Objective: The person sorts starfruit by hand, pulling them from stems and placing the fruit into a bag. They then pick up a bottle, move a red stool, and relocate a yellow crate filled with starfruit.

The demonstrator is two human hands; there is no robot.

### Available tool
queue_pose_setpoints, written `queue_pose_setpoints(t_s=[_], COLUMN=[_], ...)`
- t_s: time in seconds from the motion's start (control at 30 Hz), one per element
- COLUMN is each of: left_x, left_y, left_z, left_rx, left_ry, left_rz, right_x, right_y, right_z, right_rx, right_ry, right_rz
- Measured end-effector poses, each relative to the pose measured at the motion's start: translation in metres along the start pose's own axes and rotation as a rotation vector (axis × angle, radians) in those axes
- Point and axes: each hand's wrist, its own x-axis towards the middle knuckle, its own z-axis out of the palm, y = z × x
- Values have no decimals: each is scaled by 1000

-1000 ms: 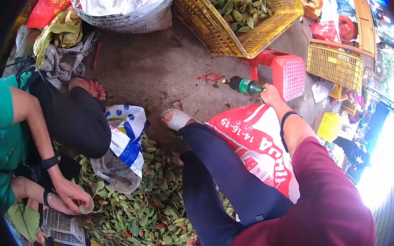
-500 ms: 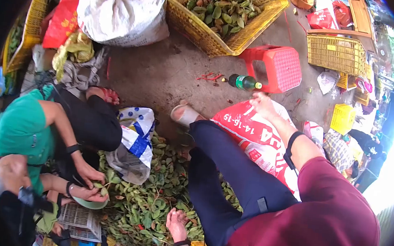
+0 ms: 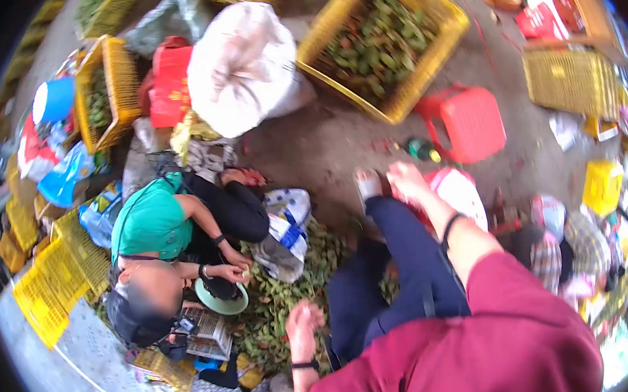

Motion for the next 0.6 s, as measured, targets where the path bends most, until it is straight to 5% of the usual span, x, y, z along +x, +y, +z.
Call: queue_pose_setpoints(t_s=[0.07, 0.2, 0.3, 0.5, 0.57, 0.6], left_x=[25, 112, 156, 267, 291, 295], left_y=[37, 104, 137, 75, 37, 25], left_z=[32, 111, 191, 306, 316, 319], left_rx=[112, 296, 218, 385, 493, 616], left_ry=[-94, -259, -344, -535, -621, -630], left_rz=[37, 237, 309, 59, -51, -43], right_x=[16, 55, 23, 55, 74, 88], right_y=[11, 91, 93, 168, 175, 194], right_z=[-25, -71, -76, -59, -49, -38], right_rx=[94, -225, 94, 514, 264, 130], right_ry=[98, 265, 213, 259, 316, 422], right_rz=[55, 98, 369, 381, 450, 304])
